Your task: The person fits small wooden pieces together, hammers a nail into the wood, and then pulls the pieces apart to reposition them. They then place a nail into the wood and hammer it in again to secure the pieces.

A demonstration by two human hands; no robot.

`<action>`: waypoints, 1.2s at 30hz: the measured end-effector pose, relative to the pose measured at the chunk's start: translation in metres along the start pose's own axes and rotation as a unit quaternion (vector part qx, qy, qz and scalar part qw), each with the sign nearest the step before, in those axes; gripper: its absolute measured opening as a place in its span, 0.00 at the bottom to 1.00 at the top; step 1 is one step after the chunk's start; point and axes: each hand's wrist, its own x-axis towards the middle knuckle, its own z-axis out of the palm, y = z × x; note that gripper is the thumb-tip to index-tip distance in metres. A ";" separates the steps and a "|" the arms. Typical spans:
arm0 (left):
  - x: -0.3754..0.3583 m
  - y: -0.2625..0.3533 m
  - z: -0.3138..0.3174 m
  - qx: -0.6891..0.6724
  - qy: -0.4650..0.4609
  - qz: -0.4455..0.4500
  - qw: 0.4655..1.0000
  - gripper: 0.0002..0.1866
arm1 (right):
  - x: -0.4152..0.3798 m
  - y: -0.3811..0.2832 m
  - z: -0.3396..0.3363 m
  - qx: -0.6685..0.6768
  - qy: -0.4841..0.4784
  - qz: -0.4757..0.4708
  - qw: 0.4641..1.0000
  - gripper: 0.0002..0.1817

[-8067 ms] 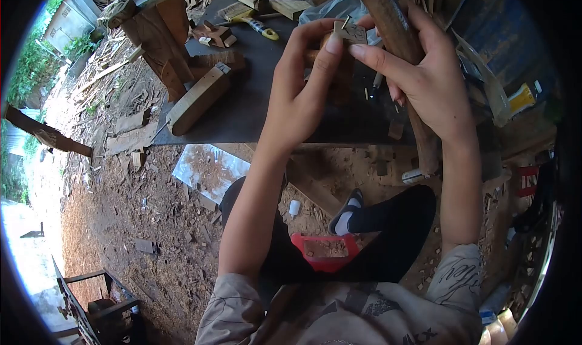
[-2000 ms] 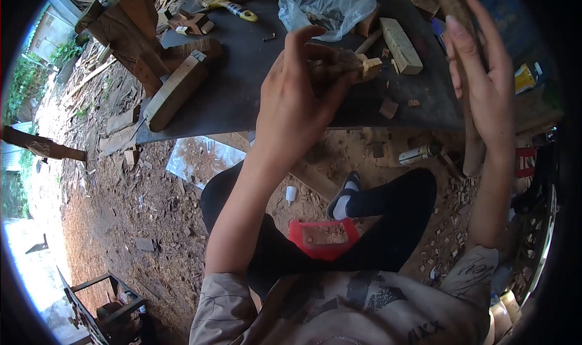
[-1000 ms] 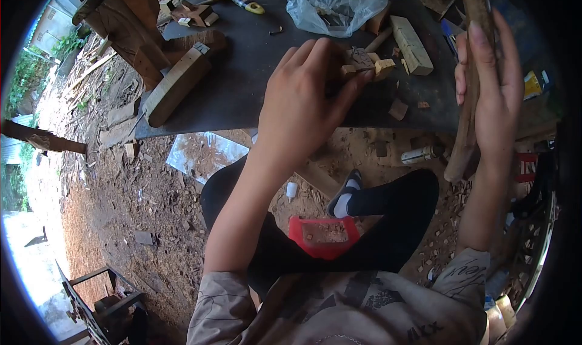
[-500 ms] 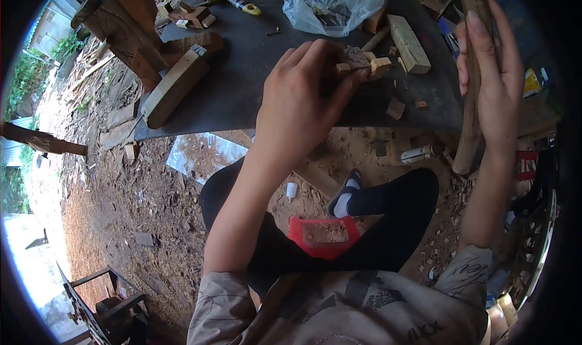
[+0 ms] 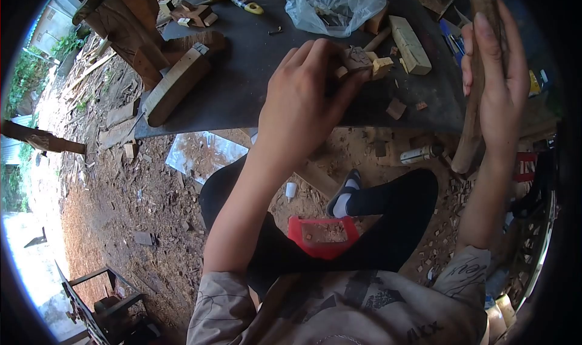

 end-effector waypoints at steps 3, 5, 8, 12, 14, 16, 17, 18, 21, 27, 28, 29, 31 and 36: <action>0.000 0.000 0.000 0.020 0.006 0.008 1.000 0.19 | -0.015 0.006 0.004 -0.106 -0.120 0.017 0.987 0.32; 0.000 -0.001 0.000 0.047 0.014 0.024 0.998 0.20 | -0.019 0.011 0.006 -0.155 -0.163 -0.032 0.974 0.32; -0.001 -0.003 0.001 0.042 0.011 0.022 0.999 0.20 | -0.015 0.000 -0.004 -0.140 -0.146 0.006 0.979 0.32; 0.000 0.000 0.001 0.023 -0.003 0.004 1.000 0.20 | -0.002 0.002 -0.010 -0.027 -0.050 -0.024 0.998 0.30; -0.001 0.000 0.001 0.029 0.008 0.017 0.999 0.21 | 0.000 0.002 -0.009 -0.004 -0.044 -0.029 0.999 0.29; 0.000 0.000 0.000 0.040 0.014 0.020 0.999 0.23 | -0.008 0.004 -0.002 -0.009 -0.056 -0.012 0.998 0.29; 0.000 0.000 0.000 0.045 0.017 0.022 0.999 0.23 | -0.013 0.005 0.001 -0.012 -0.062 -0.003 0.998 0.28; 0.000 0.000 0.000 0.043 0.014 0.017 0.999 0.23 | -0.017 0.005 0.004 -0.041 -0.071 0.002 0.997 0.28; 0.001 0.001 -0.001 0.041 0.008 0.011 0.999 0.23 | -0.029 0.000 0.013 -0.099 -0.080 0.022 0.992 0.28; 0.004 -0.002 -0.001 0.068 0.053 0.065 0.994 0.21 | -0.063 0.019 -0.006 0.002 -0.010 0.026 1.000 0.27; 0.005 -0.003 -0.001 0.078 0.071 0.085 0.991 0.21 | -0.069 0.017 -0.011 0.006 0.011 0.046 0.999 0.26; 0.007 -0.003 -0.001 0.088 0.089 0.106 0.986 0.21 | -0.075 0.016 -0.016 0.011 0.033 0.067 0.997 0.26; 0.008 0.004 -0.003 0.083 0.106 0.127 0.983 0.20 | -0.088 0.017 -0.030 0.014 0.062 0.112 0.992 0.25; 0.012 0.034 0.028 0.042 0.081 0.182 0.979 0.24 | -0.127 0.040 -0.060 0.023 0.098 0.182 0.978 0.26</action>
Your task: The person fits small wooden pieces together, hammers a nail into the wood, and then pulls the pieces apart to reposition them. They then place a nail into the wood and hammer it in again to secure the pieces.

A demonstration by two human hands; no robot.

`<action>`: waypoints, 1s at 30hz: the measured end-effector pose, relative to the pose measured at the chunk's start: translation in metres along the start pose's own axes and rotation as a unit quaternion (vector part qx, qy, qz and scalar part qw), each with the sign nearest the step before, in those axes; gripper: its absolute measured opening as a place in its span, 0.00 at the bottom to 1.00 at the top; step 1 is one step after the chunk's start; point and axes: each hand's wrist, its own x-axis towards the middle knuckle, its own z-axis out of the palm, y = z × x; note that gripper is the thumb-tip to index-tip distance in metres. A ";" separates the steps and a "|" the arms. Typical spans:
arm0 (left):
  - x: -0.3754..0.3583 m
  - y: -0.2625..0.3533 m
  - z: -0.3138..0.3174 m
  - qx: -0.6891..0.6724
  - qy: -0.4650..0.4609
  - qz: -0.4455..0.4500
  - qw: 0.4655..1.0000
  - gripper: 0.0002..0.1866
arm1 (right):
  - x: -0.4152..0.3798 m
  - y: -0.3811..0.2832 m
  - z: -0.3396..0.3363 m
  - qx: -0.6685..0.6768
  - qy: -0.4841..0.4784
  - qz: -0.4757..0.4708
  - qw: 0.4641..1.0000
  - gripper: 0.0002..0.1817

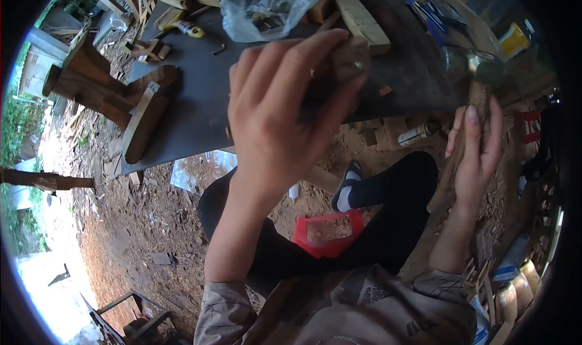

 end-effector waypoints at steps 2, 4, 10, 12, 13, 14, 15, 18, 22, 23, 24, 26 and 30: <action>0.004 0.019 0.021 -0.011 -0.029 0.017 0.999 0.24 | -0.008 0.012 -0.007 0.006 0.015 0.027 1.000 0.26; 0.006 0.030 0.043 -0.007 -0.070 0.031 0.997 0.23 | -0.015 0.021 -0.013 -0.001 0.028 0.046 0.999 0.25; 0.018 0.054 0.085 0.015 -0.147 0.003 0.989 0.23 | -0.035 0.040 -0.023 0.064 0.049 0.070 0.994 0.23; 0.022 0.059 0.087 -0.002 -0.183 -0.013 0.983 0.22 | -0.039 0.040 -0.025 0.090 0.039 0.104 0.990 0.22; 0.024 0.060 0.088 -0.010 -0.191 -0.016 0.981 0.22 | -0.041 0.044 -0.026 0.093 0.033 0.113 0.989 0.22; 0.026 0.062 0.087 -0.008 -0.202 -0.024 0.979 0.23 | -0.044 0.049 -0.027 0.095 0.027 0.121 0.988 0.22; 0.028 0.065 0.086 -0.005 -0.212 -0.034 0.977 0.23 | -0.046 0.054 -0.028 0.093 0.021 0.120 0.988 0.23; 0.033 0.065 0.086 0.011 -0.251 -0.046 0.967 0.25 | -0.049 0.057 -0.026 0.100 0.017 0.121 0.987 0.24; 0.035 0.064 0.096 0.016 -0.269 -0.041 0.962 0.26 | -0.047 0.059 -0.028 0.100 0.000 0.107 0.989 0.25; 0.034 0.065 0.099 0.011 -0.265 -0.038 0.964 0.27 | -0.046 0.059 -0.029 0.094 0.002 0.101 0.990 0.25; 0.034 0.066 0.101 0.011 -0.255 -0.040 0.966 0.27 | -0.045 0.061 -0.029 0.089 0.004 0.096 0.991 0.26; 0.033 0.067 0.102 0.012 -0.237 -0.046 0.970 0.28 | -0.042 0.059 -0.031 0.070 0.001 0.082 0.994 0.26; 0.030 0.066 0.100 0.008 -0.234 -0.071 0.970 0.27 | -0.028 0.060 -0.039 0.019 -0.008 0.034 0.999 0.29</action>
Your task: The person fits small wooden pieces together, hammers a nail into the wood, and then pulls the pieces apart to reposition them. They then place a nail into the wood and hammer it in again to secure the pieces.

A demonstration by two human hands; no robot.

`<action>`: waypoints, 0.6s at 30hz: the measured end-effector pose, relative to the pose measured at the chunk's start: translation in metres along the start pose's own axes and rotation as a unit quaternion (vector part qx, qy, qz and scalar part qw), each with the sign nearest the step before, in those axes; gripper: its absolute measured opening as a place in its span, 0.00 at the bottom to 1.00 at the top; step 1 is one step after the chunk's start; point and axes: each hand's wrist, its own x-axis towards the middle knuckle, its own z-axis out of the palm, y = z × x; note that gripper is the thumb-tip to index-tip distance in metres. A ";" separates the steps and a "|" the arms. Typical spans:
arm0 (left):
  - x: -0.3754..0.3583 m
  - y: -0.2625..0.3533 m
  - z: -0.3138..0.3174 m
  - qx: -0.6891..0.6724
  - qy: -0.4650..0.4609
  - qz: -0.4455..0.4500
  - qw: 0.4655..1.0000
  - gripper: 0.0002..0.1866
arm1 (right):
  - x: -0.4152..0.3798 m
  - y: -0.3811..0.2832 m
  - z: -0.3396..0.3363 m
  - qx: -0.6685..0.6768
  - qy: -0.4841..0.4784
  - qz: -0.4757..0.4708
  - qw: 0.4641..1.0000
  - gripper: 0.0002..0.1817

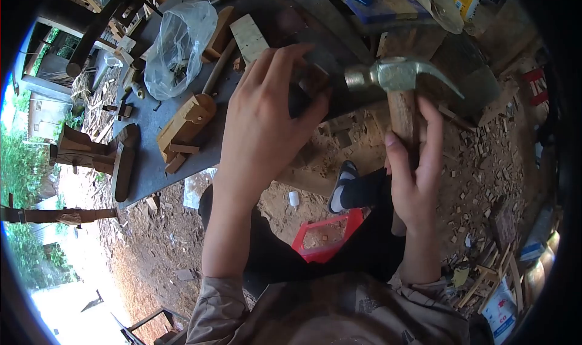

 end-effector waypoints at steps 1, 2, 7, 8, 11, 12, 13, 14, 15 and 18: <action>-0.002 -0.002 0.001 -0.019 -0.003 -0.017 1.000 0.25 | 0.003 -0.002 -0.001 -0.014 -0.003 -0.012 1.000 0.29; -0.004 -0.004 0.002 -0.037 -0.005 -0.034 0.999 0.23 | 0.007 -0.003 -0.002 -0.028 -0.005 -0.025 0.999 0.30; -0.008 -0.015 0.012 0.029 0.068 0.044 0.996 0.17 | 0.028 -0.023 -0.004 -0.109 -0.018 -0.127 0.986 0.30; -0.009 -0.017 0.014 0.036 0.082 0.067 0.994 0.16 | 0.031 -0.023 -0.004 -0.132 -0.020 -0.155 0.979 0.30; -0.015 -0.011 0.017 0.078 0.086 0.060 0.991 0.16 | 0.039 -0.025 0.000 -0.205 -0.034 -0.219 0.953 0.28; -0.016 -0.010 0.017 0.083 0.086 0.054 0.991 0.16 | 0.040 -0.028 0.003 -0.221 -0.041 -0.226 0.948 0.27; -0.016 -0.009 0.017 0.087 0.086 0.049 0.991 0.15 | 0.041 -0.030 0.005 -0.237 -0.047 -0.233 0.942 0.26; -0.016 -0.009 0.016 0.092 0.087 0.043 0.991 0.15 | 0.042 -0.031 0.006 -0.215 -0.046 -0.217 0.951 0.26; -0.016 -0.008 0.015 0.085 0.082 0.038 0.992 0.15 | 0.043 -0.032 0.007 -0.193 -0.045 -0.200 0.960 0.27; -0.016 -0.009 0.013 0.072 0.067 0.026 0.995 0.16 | 0.049 -0.034 0.005 -0.202 -0.020 -0.209 0.957 0.29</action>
